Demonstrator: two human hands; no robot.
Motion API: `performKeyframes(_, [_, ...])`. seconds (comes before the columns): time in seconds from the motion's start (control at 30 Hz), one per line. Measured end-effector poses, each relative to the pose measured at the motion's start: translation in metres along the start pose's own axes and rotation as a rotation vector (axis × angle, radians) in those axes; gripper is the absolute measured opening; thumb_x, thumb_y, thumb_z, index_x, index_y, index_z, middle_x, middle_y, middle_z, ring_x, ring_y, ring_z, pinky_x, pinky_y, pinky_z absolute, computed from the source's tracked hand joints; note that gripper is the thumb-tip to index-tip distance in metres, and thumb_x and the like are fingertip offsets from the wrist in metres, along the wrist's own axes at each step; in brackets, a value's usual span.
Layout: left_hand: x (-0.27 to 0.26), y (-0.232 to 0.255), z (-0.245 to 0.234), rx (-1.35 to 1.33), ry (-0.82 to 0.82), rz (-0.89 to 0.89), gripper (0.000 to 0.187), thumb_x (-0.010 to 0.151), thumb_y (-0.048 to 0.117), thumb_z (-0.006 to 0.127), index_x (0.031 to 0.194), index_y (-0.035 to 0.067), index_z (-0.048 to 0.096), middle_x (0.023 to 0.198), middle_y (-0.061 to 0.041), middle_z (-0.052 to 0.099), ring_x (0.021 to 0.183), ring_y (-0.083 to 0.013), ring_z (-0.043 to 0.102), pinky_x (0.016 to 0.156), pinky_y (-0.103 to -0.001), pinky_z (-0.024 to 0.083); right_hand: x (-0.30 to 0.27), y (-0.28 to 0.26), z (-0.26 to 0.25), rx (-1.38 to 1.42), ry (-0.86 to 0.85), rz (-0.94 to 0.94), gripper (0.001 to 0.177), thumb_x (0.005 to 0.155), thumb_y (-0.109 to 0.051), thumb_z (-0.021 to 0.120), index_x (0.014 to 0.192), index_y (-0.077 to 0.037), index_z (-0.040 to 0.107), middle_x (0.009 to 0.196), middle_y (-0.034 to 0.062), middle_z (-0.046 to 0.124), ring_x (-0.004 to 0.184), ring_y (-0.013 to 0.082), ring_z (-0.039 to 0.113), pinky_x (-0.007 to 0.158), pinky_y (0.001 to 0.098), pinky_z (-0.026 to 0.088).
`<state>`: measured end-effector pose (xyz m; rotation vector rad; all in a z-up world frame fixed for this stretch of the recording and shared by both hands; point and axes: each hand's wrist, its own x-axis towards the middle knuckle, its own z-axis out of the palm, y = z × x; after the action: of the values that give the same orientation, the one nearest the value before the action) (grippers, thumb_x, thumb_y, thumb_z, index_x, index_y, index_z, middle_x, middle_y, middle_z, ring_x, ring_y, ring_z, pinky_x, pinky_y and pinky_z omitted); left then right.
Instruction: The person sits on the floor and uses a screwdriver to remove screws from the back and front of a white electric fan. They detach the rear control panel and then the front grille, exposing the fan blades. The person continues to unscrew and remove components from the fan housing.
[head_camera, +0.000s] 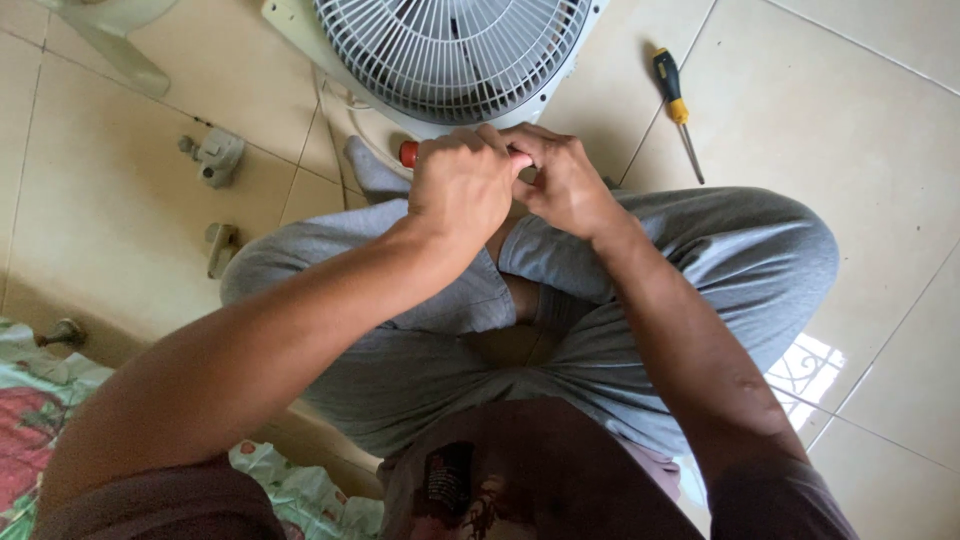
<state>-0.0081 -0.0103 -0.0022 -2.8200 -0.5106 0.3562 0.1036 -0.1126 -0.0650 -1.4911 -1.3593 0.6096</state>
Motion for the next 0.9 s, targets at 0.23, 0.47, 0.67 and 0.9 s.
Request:
performKeyframes(0.23, [-0.001,0.000,-0.013,0.294,0.004,0.132,0.021,0.092,0.029,0.055,0.092,0.010,0.062,0.083,-0.006,0.062,0.068,-0.0147,0.059,0.062,-0.032,0.046,0.001,0.013,-0.007,0.015,-0.212,0.297,0.028,0.098,-0.009,0.072,0.120,-0.002,0.056,0.096,0.0113,0.074,0.074,0.0205,0.074,0.066,0.0321,0.062])
performKeyframes(0.47, [0.016,-0.002,0.010,0.232,0.123,0.393,0.018,0.089,0.022,0.056,0.100,0.009,0.062,0.088,-0.007,0.061,0.071,-0.0187,0.063,0.061,-0.034,0.049,-0.010,0.062,0.004,0.250,-0.052,0.427,0.049,0.088,0.002,0.066,0.136,-0.002,0.058,0.120,0.0127,0.071,0.109,0.0213,0.069,0.090,0.0321,0.057])
performKeyframes(0.67, [0.028,-0.001,0.013,0.173,-0.005,0.519,0.017,0.092,0.018,0.057,0.104,0.007,0.064,0.086,-0.009,0.069,0.065,-0.0191,0.071,0.052,-0.033,0.053,-0.003,0.131,0.041,0.862,0.277,1.310,0.028,0.094,-0.020,0.059,0.120,-0.010,0.056,0.104,0.0101,0.070,0.092,0.0228,0.069,0.080,0.0359,0.058])
performKeyframes(0.9, [0.035,-0.003,0.000,0.196,-0.127,0.533,0.024,0.089,0.019,0.058,0.106,0.005,0.067,0.078,-0.008,0.073,0.065,-0.0177,0.073,0.051,-0.033,0.054,-0.015,0.172,0.116,1.201,0.605,1.320,0.026,0.097,-0.024,0.050,0.100,-0.005,0.068,0.087,0.0099,0.068,0.078,0.0242,0.063,0.066,0.0408,0.050])
